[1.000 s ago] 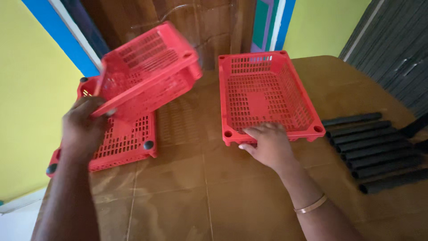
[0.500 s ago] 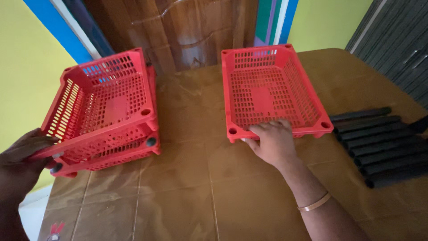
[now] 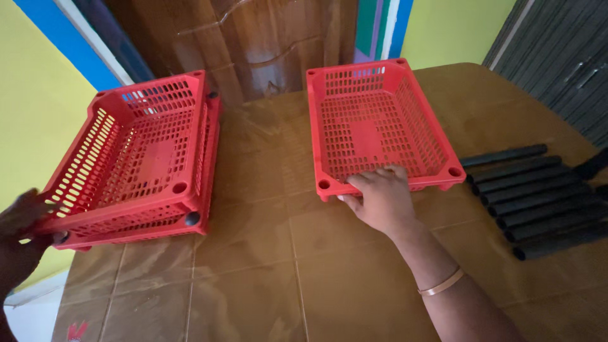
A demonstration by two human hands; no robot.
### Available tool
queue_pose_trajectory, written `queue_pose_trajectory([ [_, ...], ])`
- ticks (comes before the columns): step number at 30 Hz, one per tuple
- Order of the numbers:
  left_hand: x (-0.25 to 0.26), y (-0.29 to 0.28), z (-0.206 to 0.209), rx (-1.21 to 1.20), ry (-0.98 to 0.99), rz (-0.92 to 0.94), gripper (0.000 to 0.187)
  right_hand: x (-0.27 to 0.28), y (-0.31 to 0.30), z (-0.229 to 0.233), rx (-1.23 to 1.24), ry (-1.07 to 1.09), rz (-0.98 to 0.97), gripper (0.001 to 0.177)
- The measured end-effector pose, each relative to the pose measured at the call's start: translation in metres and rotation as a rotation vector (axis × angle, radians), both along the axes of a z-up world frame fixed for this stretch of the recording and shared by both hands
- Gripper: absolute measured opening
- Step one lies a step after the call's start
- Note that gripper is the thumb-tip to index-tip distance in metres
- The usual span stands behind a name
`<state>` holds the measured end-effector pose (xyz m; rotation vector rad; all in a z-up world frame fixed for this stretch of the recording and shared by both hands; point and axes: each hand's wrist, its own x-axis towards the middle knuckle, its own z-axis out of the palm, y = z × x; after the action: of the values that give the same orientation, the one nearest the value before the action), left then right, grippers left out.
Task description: The person disassembles a red plastic basket by removing black cylindrical legs, then reassembles it by inserting the legs into the basket's corner holes. The person handles multiple baskets and legs on a table.
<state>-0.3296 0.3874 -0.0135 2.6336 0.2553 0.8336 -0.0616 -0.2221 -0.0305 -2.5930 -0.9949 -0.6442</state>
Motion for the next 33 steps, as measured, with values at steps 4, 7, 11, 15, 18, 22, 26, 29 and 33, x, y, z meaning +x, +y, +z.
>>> queue_pose_trajectory([
  [4, -0.007, -0.014, -0.017, -0.278, -0.001, 0.194, 0.040, 0.000, 0.000, 0.000, -0.010, 0.018, 0.004, 0.033],
  [7, -0.005, -0.031, -0.034, -0.596, -0.042, 0.335, 0.043, 0.000, -0.001, 0.001, -0.019, 0.007, -0.002, 0.035],
  [11, 0.002, -0.066, -0.047, -1.097, -0.162, 0.414, 0.049, -0.001, 0.001, 0.001, -0.010, 0.046, -0.012, 0.033],
  [15, 0.036, -0.112, -0.047, -1.512, -0.221, 0.318, 0.054, 0.002, 0.000, -0.004, -0.027, 0.050, -0.021, 0.030],
  [18, 0.070, -0.142, -0.056, -1.547, -0.315, 0.149, 0.053, 0.006, 0.000, -0.010, 0.016, 0.009, 0.028, 0.027],
  [22, 0.094, -0.150, -0.059, -1.689, -0.547, 0.148, 0.051, 0.008, 0.001, -0.016, 0.078, -0.023, 0.117, 0.027],
  [26, 0.101, -0.167, -0.049, -1.715, -0.494, 0.210, 0.057, 0.000, 0.010, -0.018, 0.085, 0.007, 0.185, 0.026],
  [29, 0.104, -0.192, -0.027, -1.773, -0.423, 0.313, 0.062, -0.007, 0.012, -0.015, 0.076, 0.004, 0.212, 0.028],
  [33, 0.103, -0.230, 0.009, -1.695, -0.422, 0.398, 0.064, -0.009, 0.014, -0.011, 0.041, 0.040, 0.196, 0.031],
])
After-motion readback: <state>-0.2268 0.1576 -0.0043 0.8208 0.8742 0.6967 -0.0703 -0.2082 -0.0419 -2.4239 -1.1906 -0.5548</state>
